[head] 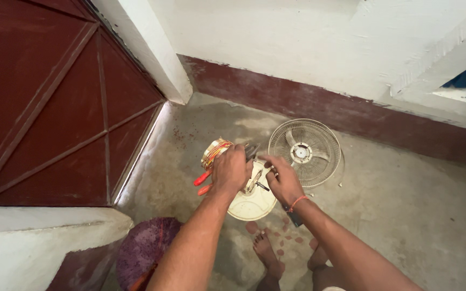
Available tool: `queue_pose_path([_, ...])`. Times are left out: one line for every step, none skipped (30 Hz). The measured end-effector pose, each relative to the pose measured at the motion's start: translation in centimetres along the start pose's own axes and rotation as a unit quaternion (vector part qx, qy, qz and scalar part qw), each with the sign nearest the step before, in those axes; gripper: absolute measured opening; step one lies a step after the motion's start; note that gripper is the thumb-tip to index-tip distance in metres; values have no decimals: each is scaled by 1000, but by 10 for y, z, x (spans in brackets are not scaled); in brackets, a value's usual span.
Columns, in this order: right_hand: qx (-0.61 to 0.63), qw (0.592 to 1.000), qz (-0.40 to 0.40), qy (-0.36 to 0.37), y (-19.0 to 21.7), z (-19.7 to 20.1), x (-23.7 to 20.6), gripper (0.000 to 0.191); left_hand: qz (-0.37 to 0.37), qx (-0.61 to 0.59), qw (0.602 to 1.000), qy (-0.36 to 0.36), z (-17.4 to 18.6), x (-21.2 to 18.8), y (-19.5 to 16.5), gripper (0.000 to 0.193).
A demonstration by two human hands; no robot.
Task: The person repairs a pedestal fan on the floor. They hold the fan motor housing, manipulate its components by hand, and use pliers and a screwdriver to work on the fan head, with the fan guard resting beside them.
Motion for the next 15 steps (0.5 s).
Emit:
queue_pose_path([11, 1000, -16, -6, -1, 0, 0, 53, -2, -1, 1000, -4, 0, 0, 0, 43])
queue_pose_path([15, 1000, -15, -3, 0, 0, -1, 54, 2, 1, 1000, 2, 0, 0, 1, 42])
queue_pose_path([19, 1000, -14, -1, 0, 1, -1, 55, 7, 3, 1000, 8, -1, 0, 1, 40])
queue_pose_path([23, 1000, -13, 2, 1, 1, -1, 56, 11, 5, 1000, 15, -1, 0, 1, 39])
queue_pose_path([6, 1000, 8, 3, 2, 1, -2, 54, 5, 4, 1000, 9, -1, 0, 1, 40])
queue_pose_path([-10, 999, 30, 4, 4, 1, -2, 53, -1, 5, 1000, 3, -1, -1, 2, 40])
queue_pose_path([-27, 998, 52, 5, 5, 2, -2, 52, -8, 5, 1000, -3, -1, 0, 2, 40])
queue_pose_path([-22, 999, 44, 2, 6, 3, -3, 53, -11, 1, 1000, -5, -1, -1, 2, 41])
queue_pose_path([-17, 999, 37, 0, 7, 3, -3, 54, -13, -2, 1000, -8, -1, -1, 2, 42])
queue_pose_path([-11, 999, 31, -3, 8, 3, -4, 55, -15, -4, 1000, -12, -1, -1, 3, 43])
queue_pose_path([-3, 1000, 22, 2, 8, 3, -4, 57, -10, -2, 1000, -5, -1, 0, 3, 42])
queue_pose_path([5, 1000, 11, 6, 9, 3, -4, 59, -4, 0, 1000, 3, -2, 1, 4, 41])
queue_pose_path([12, 1000, -1, 11, 9, 4, -5, 62, 2, 1, 1000, 11, -3, 2, 4, 39])
queue_pose_path([4, 1000, 2, 17, 10, 3, -5, 61, -2, -4, 1000, 6, -3, 1, 5, 39])
queue_pose_path([-3, 1000, 4, 23, 10, 3, -5, 61, -6, -9, 1000, 1, -3, 1, 5, 38])
Point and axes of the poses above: each hand's wrist, its own x-axis towards the middle knuckle, its own z-axis out of the back of the hand, y = z × x, the point moved 2 cm from there along x, towards the middle knuckle, and after that the axes turned 2 degrees about -z, right-handed, at the moved point
